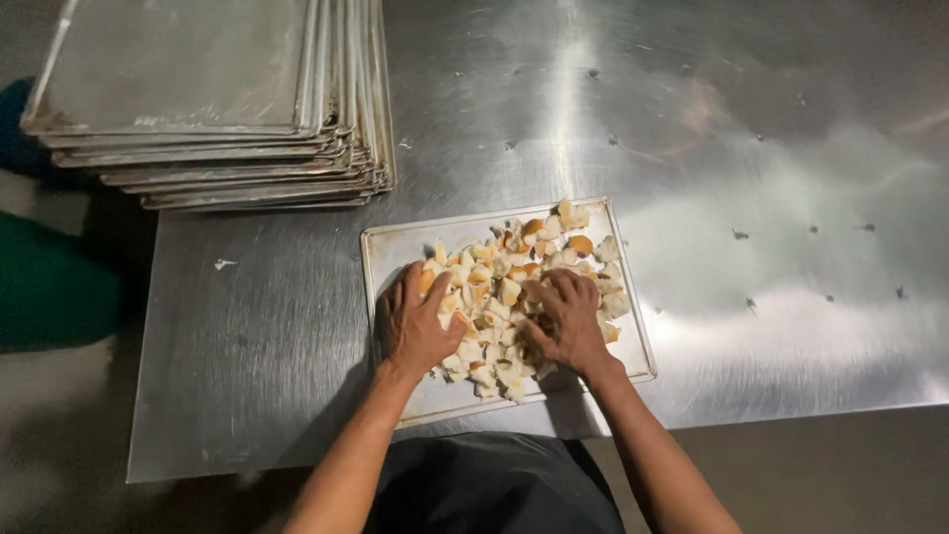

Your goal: Tearing whole bread rolls into small pieces on a metal tray.

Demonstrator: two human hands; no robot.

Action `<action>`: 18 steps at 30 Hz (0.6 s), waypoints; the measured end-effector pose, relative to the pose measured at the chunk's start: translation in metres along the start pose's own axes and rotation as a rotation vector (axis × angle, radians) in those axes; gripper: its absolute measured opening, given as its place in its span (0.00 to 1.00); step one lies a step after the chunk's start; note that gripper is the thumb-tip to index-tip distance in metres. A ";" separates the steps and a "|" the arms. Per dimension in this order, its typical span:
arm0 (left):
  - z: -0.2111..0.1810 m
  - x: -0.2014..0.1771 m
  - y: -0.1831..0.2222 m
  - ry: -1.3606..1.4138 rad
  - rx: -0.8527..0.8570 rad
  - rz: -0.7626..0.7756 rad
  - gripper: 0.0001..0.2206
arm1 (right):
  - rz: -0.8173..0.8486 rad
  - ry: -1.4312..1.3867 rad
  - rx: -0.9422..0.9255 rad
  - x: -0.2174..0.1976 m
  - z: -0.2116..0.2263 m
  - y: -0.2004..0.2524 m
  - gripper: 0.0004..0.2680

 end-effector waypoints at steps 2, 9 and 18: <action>0.001 0.002 -0.007 -0.010 0.005 0.036 0.33 | -0.001 0.015 -0.013 0.001 0.018 -0.005 0.23; 0.007 0.020 -0.045 -0.115 -0.249 0.265 0.42 | 0.145 0.234 0.036 0.022 0.046 -0.035 0.21; -0.018 0.042 -0.041 -0.178 0.207 0.397 0.35 | -0.081 0.085 0.016 -0.010 0.012 -0.042 0.22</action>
Point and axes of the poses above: each hand's wrist, its own y-axis away from the middle knuckle, its own x-axis out of the palm, z = x × y, the point moved 4 cm from there along -y, towards the middle knuckle, and after that the axes turned 10 degrees about y, right-handed, at the moved point
